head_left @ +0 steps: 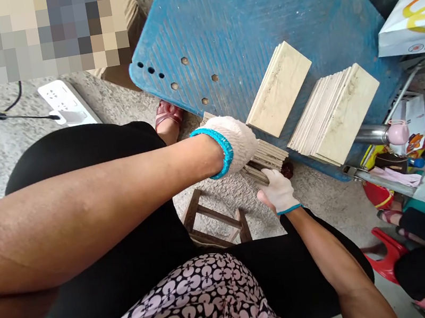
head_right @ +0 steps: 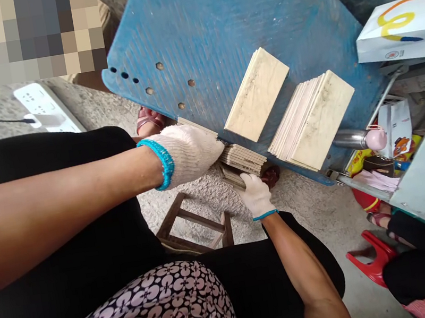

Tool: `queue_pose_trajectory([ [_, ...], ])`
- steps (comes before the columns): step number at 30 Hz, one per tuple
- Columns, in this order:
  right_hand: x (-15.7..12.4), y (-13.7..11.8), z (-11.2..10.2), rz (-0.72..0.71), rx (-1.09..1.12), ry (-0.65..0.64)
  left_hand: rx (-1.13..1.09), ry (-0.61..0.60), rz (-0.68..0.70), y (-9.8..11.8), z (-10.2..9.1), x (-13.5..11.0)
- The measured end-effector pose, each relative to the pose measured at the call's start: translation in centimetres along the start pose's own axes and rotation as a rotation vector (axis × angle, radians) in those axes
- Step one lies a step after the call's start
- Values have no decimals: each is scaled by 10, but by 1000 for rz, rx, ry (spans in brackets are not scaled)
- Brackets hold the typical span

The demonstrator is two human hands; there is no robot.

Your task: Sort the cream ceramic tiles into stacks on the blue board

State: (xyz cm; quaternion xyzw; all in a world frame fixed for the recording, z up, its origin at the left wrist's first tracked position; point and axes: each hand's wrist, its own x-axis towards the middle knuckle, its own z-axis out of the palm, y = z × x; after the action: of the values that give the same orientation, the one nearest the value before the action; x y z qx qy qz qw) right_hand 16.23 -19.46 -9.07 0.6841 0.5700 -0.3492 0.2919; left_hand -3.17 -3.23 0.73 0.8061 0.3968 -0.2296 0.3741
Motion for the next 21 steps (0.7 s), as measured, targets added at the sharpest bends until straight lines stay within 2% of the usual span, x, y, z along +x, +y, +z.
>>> queue_pose_trajectory([
  [3, 2, -2, 3, -21, -9, 16, 161, -100, 119, 4, -11, -10],
  [9, 7, -5, 5, -42, -29, -2, 165, -102, 103, 10, -15, -14],
  [14, 1, -10, -5, -19, -96, 9, 170, -150, 119, 12, -7, -5],
  [19, -10, -11, -12, -71, -138, 47, 176, -174, 117, 14, -2, 11],
  [21, -13, -11, -15, -87, -134, 68, 108, -163, 79, 15, -2, 17],
])
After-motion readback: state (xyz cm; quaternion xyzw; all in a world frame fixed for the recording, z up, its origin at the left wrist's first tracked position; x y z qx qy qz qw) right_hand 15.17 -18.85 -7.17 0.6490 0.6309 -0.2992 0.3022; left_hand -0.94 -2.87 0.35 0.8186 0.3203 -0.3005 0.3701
